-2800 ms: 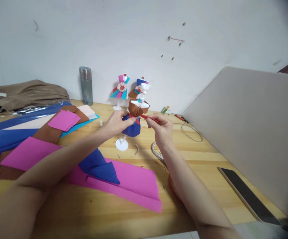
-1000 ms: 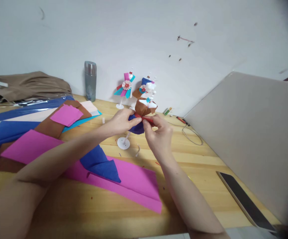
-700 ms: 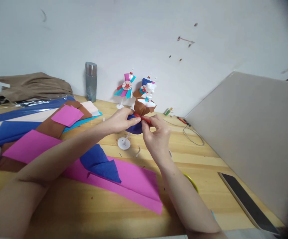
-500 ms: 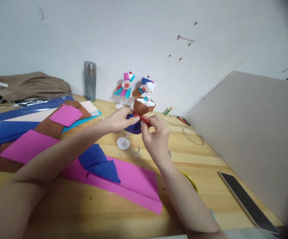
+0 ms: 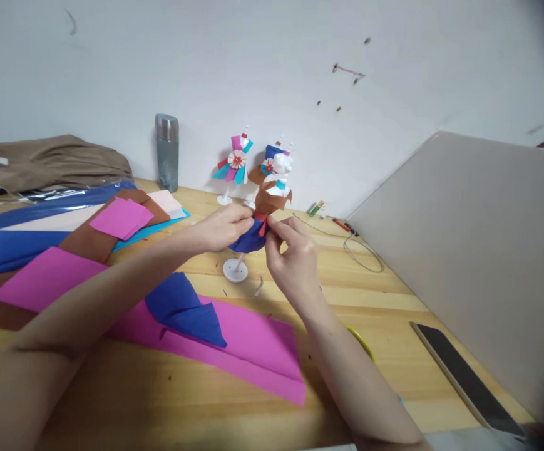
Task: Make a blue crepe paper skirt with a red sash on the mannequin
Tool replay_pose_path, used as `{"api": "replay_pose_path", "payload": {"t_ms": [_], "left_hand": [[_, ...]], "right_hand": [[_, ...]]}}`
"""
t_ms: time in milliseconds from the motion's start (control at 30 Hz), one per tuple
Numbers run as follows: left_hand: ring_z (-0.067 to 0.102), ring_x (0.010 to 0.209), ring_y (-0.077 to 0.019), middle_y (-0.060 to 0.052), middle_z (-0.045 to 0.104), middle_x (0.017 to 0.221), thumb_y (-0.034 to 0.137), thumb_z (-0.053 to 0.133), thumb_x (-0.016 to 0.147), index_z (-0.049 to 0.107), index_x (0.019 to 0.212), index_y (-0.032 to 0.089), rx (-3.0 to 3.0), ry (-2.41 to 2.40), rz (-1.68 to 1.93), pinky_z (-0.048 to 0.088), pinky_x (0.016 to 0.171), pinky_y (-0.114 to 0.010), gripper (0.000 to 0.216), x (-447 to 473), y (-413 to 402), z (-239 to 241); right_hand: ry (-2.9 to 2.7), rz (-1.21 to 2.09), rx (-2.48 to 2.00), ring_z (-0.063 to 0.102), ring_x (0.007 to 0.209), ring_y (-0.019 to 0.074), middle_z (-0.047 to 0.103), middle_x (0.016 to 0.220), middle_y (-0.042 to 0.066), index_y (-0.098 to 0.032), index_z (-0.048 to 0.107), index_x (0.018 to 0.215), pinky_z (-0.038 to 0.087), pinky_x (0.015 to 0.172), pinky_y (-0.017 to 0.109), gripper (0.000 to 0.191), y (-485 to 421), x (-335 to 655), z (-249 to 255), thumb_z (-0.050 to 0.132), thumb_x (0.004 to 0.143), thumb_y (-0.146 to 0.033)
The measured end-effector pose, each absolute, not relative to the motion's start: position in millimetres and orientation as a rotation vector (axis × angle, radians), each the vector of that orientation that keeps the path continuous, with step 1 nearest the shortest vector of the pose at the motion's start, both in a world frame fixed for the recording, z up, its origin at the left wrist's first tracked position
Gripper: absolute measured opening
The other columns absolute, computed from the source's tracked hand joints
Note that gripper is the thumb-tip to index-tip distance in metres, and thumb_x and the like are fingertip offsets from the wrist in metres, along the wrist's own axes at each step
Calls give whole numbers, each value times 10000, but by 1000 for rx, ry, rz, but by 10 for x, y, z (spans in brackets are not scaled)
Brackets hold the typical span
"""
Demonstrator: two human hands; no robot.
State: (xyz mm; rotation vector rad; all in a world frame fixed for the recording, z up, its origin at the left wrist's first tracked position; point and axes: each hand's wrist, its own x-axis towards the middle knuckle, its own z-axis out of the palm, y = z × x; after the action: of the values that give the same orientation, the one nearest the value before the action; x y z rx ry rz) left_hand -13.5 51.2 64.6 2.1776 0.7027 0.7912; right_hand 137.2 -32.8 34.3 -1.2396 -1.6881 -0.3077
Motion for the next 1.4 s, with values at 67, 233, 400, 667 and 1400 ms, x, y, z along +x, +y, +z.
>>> {"api": "replay_pose_path", "payload": {"t_ms": [67,233,400,667,1400], "left_hand": [[494,650,-134,3,535,661,163,475,831,525,626,167,2196,691,809,381,641,-272,211,-138,513,640],[491,629,-139,-6,561,628,195,502,822,596,633,161,2170,716,848,392,625,-280,214,-161,535,647],[584,768,-159,-34,664,772,260,646,752,629,663,150,2045,646,933,452,709,-282,143,-206,555,693],[591,1143,-246,-89,670,1157,238,792,641,645,1048,157,2008,529,1082,438,985,-356,440,-153,547,661],[683,843,-213,-70,750,871,267,732,696,730,849,118,1993,542,912,517,799,-336,214,-156,453,668]], "right_hand": [[-1717,-321,-1250,528,650,181,543,713,34,-207,712,956,459,599,345,267,-329,1396,357,456,902,-151],[-1705,-82,-1204,575,674,165,605,723,20,-208,739,932,490,647,328,202,-341,1495,446,540,903,-210],[-1632,145,-1155,631,793,187,676,845,44,-214,743,881,517,734,353,192,-326,1561,479,632,872,-370],[-1491,463,-1156,678,947,248,750,991,80,-204,709,959,533,860,442,287,-211,1544,377,746,736,-380],[-1463,431,-1113,678,806,225,749,831,45,-208,720,800,526,768,378,166,-178,1573,425,697,736,-360]]}}
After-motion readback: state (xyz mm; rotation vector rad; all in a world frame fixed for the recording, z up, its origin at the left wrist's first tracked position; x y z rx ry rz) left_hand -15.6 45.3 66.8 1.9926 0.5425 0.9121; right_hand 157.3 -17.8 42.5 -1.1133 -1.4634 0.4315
